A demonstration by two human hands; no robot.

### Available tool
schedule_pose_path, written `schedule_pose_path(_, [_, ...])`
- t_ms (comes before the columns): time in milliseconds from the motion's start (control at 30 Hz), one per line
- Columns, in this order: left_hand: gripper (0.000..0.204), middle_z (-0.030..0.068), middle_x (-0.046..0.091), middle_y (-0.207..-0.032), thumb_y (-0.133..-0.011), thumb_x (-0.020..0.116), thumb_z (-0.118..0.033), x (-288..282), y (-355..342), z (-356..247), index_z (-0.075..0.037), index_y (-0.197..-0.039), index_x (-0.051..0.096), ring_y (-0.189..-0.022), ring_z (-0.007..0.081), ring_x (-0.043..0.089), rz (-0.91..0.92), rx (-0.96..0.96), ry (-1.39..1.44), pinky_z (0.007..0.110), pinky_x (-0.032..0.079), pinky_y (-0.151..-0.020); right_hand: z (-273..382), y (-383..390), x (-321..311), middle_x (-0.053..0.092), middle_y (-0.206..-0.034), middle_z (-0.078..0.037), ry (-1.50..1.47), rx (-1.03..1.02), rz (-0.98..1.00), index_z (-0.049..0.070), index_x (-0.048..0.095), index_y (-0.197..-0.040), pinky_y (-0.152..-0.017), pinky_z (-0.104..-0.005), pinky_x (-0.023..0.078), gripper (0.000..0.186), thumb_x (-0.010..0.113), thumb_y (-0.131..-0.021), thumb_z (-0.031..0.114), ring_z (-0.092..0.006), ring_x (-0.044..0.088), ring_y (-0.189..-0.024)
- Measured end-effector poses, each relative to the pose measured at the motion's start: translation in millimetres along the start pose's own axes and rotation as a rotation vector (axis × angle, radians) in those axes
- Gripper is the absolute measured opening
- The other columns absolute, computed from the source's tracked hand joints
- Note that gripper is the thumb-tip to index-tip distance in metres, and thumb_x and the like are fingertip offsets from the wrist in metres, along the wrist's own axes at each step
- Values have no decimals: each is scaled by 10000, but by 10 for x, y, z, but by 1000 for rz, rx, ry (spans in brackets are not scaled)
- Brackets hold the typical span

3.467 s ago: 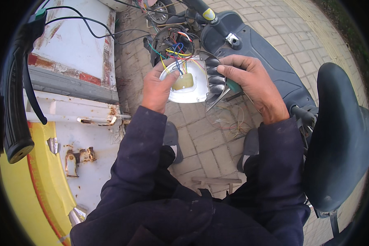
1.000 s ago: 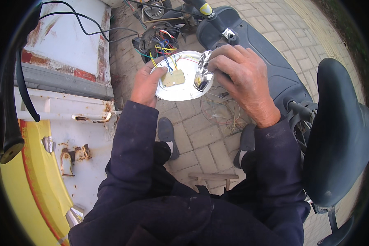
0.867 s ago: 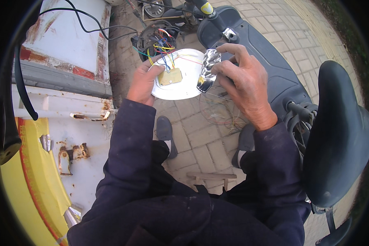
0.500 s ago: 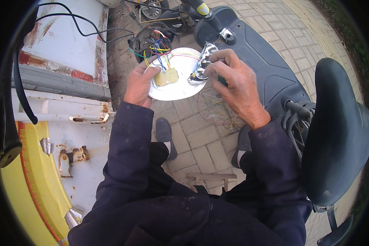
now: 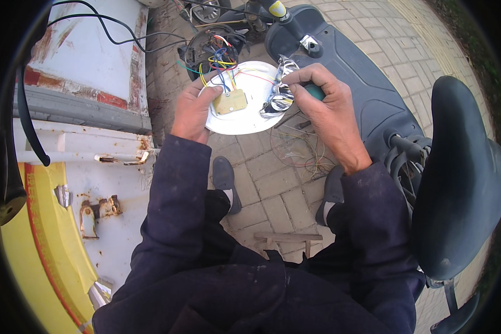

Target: The person uses a screwdriver to loosen and tighten screws on a small white circular electrical component with wires. They then attach a metal reflector to the component and adjust the wiring.

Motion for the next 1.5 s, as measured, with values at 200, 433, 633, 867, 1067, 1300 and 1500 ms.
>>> schedule_pose_path(200, [398,139,693,-1129,-881,607,40,82,6,12,67,-1278,588,-950,185,701,2,48,-24,316,584,-856,-90,-20,-68,610,-959,-32,53,40,-179,2,665,-1040,-763,-243,455,199,679,-851,62,-104,565,-858])
schedule_pose_path(433, [390,119,699,-1122,-887,618,28,105,28,-18,57,-1275,602,-937,150,688,2,78,-62,282,565,-843,-518,47,-16,649,-905,-42,-290,464,-163,-40,672,-1028,-694,-224,453,218,696,-867,105,-79,574,-808])
schedule_pose_path(633, [368,132,695,-1119,-891,589,19,146,72,-110,96,-1251,601,-939,140,669,-26,159,-184,278,542,-848,-370,-42,-125,671,-850,-12,-342,474,-67,-6,706,-1013,-627,-199,424,191,704,-882,132,-53,561,-711])
schedule_pose_path(867, [399,142,690,-1123,-888,605,18,118,62,-92,98,-1278,574,-931,149,678,-49,126,-132,283,553,-838,-310,-23,-115,697,-889,-27,-347,507,114,-20,706,-1016,-701,-218,492,173,690,-887,94,-68,622,-770])
schedule_pose_path(1067, [402,140,691,-1118,-890,635,8,65,38,-14,81,-1280,574,-935,168,690,-62,76,-75,297,569,-831,-335,-87,-170,698,-889,-34,-90,364,61,-53,697,-1022,-682,-214,494,202,691,-888,97,-67,621,-747])
schedule_pose_path(1300, [372,138,691,-1095,-878,656,-15,33,-9,98,80,-1234,597,-938,186,692,-22,26,-61,298,564,-845,-483,-14,-94,701,-866,-43,-243,510,152,-9,719,-1019,-684,-218,524,236,683,-908,196,-89,649,-746])
schedule_pose_path(1500, [334,145,665,-1161,-893,664,-91,1,-11,107,38,-1194,595,-1053,254,668,-13,-59,116,393,541,-940,-508,-87,75,666,-775,-18,-191,435,139,27,701,-918,-602,-224,457,165,678,-898,189,-77,600,-669])
Point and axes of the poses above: each hand's wrist, its own y-axis away from the middle knuckle, its own x-axis out of the palm, z = x × y, the point moved 8 cm from there along -y, towards the middle knuckle
